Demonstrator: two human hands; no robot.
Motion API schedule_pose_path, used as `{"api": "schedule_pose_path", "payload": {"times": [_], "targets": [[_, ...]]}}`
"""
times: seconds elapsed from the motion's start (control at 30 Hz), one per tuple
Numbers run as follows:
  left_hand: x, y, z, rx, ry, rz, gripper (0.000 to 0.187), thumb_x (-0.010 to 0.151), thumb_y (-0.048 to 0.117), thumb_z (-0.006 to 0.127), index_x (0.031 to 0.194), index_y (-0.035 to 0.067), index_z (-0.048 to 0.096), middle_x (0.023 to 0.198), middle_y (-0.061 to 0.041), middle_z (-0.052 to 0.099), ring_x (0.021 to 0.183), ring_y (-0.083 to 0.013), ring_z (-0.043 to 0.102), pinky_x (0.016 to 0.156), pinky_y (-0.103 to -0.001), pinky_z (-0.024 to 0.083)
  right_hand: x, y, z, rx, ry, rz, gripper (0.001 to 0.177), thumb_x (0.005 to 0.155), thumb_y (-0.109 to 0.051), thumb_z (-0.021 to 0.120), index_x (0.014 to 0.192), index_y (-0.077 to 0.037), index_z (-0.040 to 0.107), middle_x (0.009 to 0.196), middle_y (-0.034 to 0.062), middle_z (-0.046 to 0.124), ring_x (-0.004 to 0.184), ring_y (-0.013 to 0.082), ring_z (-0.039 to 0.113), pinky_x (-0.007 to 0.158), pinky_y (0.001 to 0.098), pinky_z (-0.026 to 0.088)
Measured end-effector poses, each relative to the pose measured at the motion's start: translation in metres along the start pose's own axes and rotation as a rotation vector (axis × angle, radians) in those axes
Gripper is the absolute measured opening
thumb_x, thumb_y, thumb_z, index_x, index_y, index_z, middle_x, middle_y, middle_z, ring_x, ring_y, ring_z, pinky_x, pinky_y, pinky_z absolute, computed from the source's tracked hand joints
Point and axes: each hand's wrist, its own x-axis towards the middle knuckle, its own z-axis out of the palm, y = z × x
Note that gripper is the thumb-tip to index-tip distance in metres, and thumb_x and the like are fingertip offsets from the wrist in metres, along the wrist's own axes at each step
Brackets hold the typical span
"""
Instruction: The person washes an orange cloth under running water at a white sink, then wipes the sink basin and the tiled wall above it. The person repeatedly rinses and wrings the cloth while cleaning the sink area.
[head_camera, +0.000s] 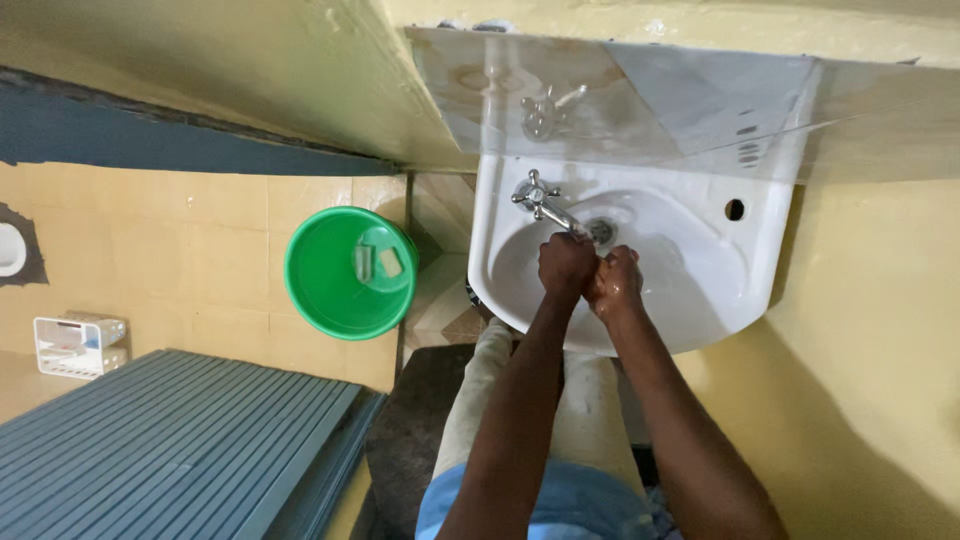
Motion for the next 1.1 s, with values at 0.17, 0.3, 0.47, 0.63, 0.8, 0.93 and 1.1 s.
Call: {"api": "schedule_pose_path", "payload": {"times": [0.17, 0.3, 0.47, 0.63, 0.8, 0.93, 1.1], "targets": [[0.033, -0.048, 0.011, -0.843, -0.856, -0.408, 0.036, 0.110, 0.037, 0.070, 0.096, 0.004, 0.071, 0.067, -0.009, 0.051, 0.051, -0.0269, 0.037, 0.050, -0.042, 0.031, -0.009, -0.027, -0.039, 0.037, -0.055, -0.020, 0.010, 0.091, -0.014, 0.057, 0.089, -0.013, 0.047, 0.093, 0.0064, 0.058, 0.078, 0.0243, 0.068, 0.070, 0.0400, 0.065], [0.030, -0.052, -0.028, -0.234, -0.312, 0.616, 0.029, 0.073, 0.022, 0.070, 0.098, 0.008, 0.077, 0.096, -0.018, 0.072, 0.076, -0.0345, 0.071, 0.066, -0.039, 0.058, 0.004, -0.057, -0.070, -0.195, -0.216, -0.157, 0.029, 0.087, 0.000, 0.063, 0.112, -0.014, 0.059, 0.097, 0.0065, 0.061, 0.075, 0.0198, 0.060, 0.061, 0.0330, 0.050], [-0.041, 0.007, -0.071, -0.331, 0.242, 0.000, 0.027, 0.099, 0.018, 0.057, 0.115, 0.003, 0.072, 0.109, -0.021, 0.072, 0.100, -0.0380, 0.069, 0.092, -0.048, 0.054, -0.023, -0.062, -0.073, -0.826, 0.266, -0.914, 0.030, 0.099, -0.003, 0.074, 0.125, -0.001, 0.059, 0.114, 0.0129, 0.059, 0.095, 0.0255, 0.060, 0.081, 0.0378, 0.053], [-0.066, 0.036, -0.067, 0.071, 0.038, 0.357, 0.031, 0.098, 0.016, 0.057, 0.127, 0.011, 0.067, 0.139, -0.010, 0.065, 0.127, -0.0317, 0.056, 0.110, -0.044, 0.043, -0.070, -0.041, -0.037, -1.416, 0.514, -1.311, 0.067, 0.075, -0.002, 0.077, 0.138, 0.004, 0.054, 0.140, 0.0342, 0.046, 0.132, 0.0488, 0.041, 0.109, 0.0539, 0.029], [-0.048, 0.010, -0.049, 0.652, -0.293, 0.564, 0.061, 0.087, 0.033, 0.066, 0.145, 0.021, 0.051, 0.154, -0.009, 0.043, 0.153, -0.0366, 0.026, 0.113, -0.059, 0.033, -0.066, -0.038, -0.029, -1.726, 0.064, -0.887, 0.058, 0.078, -0.005, 0.071, 0.136, -0.009, 0.062, 0.147, 0.0153, 0.055, 0.148, 0.0372, 0.041, 0.130, 0.0506, 0.021], [-0.045, 0.006, -0.037, 0.676, -0.290, 0.544, 0.074, 0.086, 0.039, 0.067, 0.152, 0.015, 0.044, 0.160, -0.012, 0.036, 0.152, -0.0385, 0.023, 0.106, -0.056, 0.035, -0.046, -0.046, -0.032, -1.644, -0.278, -1.024, 0.059, 0.075, -0.004, 0.072, 0.134, -0.004, 0.067, 0.147, 0.0254, 0.051, 0.141, 0.0458, 0.037, 0.117, 0.0497, 0.030], [-0.043, 0.000, -0.031, 0.739, -0.296, 0.473, 0.069, 0.091, 0.038, 0.063, 0.153, 0.015, 0.044, 0.159, -0.011, 0.037, 0.150, -0.0346, 0.026, 0.111, -0.058, 0.033, -0.043, -0.046, -0.048, -1.565, -0.053, -1.169, 0.041, 0.085, -0.001, 0.069, 0.125, -0.003, 0.072, 0.136, 0.0199, 0.066, 0.136, 0.0408, 0.052, 0.118, 0.0490, 0.038]]}}
